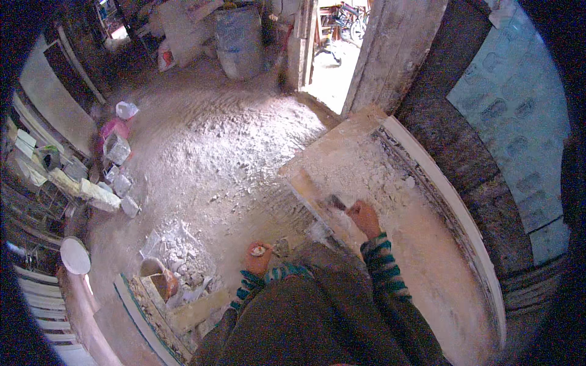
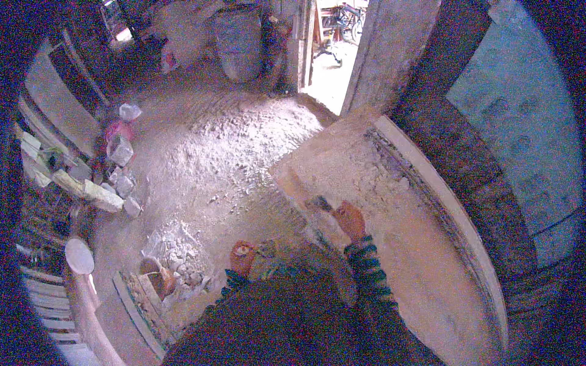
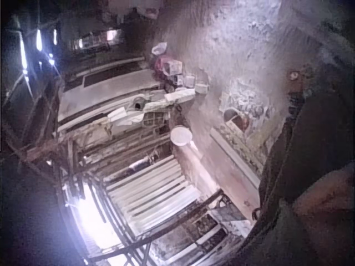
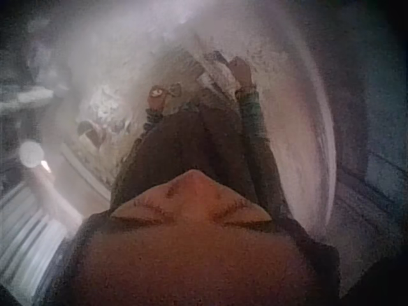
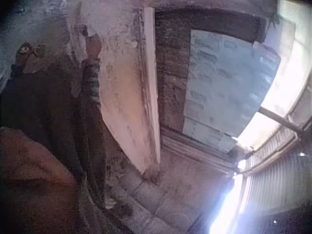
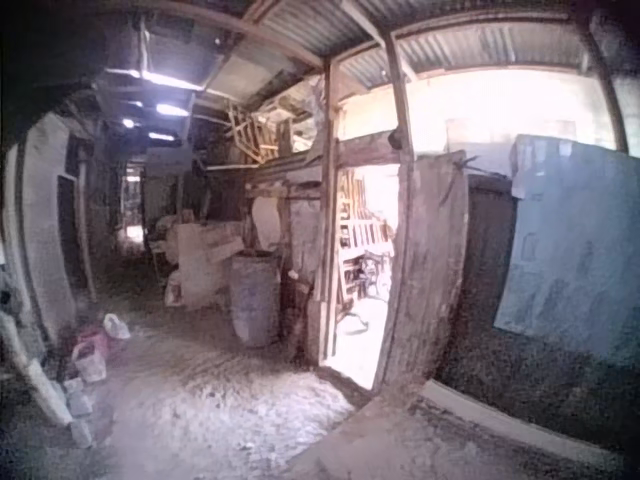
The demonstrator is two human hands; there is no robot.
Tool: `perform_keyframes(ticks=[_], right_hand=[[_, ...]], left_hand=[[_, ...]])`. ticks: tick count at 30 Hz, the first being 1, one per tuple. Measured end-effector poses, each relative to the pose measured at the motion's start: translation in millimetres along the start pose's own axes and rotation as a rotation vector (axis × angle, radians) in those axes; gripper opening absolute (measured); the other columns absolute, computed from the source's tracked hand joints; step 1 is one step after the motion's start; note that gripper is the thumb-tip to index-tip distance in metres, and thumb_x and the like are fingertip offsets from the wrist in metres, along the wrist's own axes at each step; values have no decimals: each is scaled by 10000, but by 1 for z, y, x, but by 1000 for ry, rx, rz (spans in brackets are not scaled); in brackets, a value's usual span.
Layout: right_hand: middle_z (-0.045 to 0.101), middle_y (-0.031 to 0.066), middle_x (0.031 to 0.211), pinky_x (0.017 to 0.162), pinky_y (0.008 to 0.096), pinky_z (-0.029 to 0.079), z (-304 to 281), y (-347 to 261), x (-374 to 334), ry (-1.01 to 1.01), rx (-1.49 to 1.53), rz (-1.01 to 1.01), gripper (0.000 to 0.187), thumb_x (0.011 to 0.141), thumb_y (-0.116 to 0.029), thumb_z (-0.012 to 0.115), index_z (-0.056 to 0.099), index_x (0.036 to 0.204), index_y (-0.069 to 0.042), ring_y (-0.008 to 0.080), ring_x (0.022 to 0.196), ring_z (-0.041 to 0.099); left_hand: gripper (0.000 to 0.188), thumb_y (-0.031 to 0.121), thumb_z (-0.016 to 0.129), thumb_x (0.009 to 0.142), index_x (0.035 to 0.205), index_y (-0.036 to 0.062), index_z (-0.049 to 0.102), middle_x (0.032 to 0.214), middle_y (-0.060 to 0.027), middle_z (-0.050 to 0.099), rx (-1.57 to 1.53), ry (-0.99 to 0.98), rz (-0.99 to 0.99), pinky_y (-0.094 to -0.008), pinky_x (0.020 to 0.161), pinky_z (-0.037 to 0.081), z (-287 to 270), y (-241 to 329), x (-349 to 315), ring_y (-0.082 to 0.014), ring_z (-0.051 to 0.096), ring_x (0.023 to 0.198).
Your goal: The person scrapes a white powdery substance from a large wooden board using a small metal scraper. They repeatedly scrape the surface and wipe the residue with their hand, working along the length of the board.
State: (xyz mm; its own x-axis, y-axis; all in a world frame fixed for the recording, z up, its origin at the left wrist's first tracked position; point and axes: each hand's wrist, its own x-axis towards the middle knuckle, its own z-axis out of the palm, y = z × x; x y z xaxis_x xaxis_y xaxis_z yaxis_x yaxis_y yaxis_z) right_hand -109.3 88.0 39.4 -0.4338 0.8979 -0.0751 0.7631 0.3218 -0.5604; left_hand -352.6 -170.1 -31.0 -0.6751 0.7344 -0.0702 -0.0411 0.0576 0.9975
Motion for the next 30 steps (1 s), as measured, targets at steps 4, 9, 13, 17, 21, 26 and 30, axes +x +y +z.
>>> perform_keyframes(ticks=[4,9,13,17,21,26,30], right_hand=[[566,134,678,605,392,437,19,-16,-38,35,220,12,290,723,-283,678,555,766,-24,278,651,568],[577,159,710,635,436,451,75,-59,6,230,209,-170,220,731,-224,634,555,809,-34,324,713,581],[587,171,731,637,453,449,77,-97,48,212,19,-233,201,729,-209,627,558,791,-31,341,742,579],[590,158,728,618,441,450,86,-55,69,177,80,-164,201,726,-218,636,560,762,-35,328,739,584],[592,145,717,609,432,452,63,-70,58,116,128,-131,197,728,-221,637,558,746,-42,324,718,586],[586,160,709,616,443,451,79,-117,69,284,185,-284,212,733,-231,631,546,758,-39,339,698,581],[588,171,738,639,457,456,83,-118,121,193,113,-88,198,748,-225,610,541,780,-42,351,732,580]], left_hand=[[170,61,692,744,826,70,543,742,-19,590,90,-24,109,-268,657,470,4,22,9,-119,566,718],[134,55,694,729,777,59,569,739,-20,576,275,-14,130,-296,686,466,6,38,5,-131,555,728],[121,41,692,720,761,59,579,771,-34,593,133,-15,15,-306,708,467,-17,4,-6,-149,568,755],[126,44,692,717,766,60,577,773,-33,596,-80,71,-136,-298,709,465,-45,-61,-13,-148,571,760],[125,51,684,723,780,68,573,784,-32,600,-94,145,-107,-291,680,468,-54,-25,-17,-144,574,747],[139,44,684,719,800,73,576,782,-37,602,264,177,-18,-283,648,471,-54,6,-2,-141,576,730],[141,61,693,708,785,70,575,754,-34,591,-3,167,18,-272,646,462,-50,12,1,-135,565,720]])
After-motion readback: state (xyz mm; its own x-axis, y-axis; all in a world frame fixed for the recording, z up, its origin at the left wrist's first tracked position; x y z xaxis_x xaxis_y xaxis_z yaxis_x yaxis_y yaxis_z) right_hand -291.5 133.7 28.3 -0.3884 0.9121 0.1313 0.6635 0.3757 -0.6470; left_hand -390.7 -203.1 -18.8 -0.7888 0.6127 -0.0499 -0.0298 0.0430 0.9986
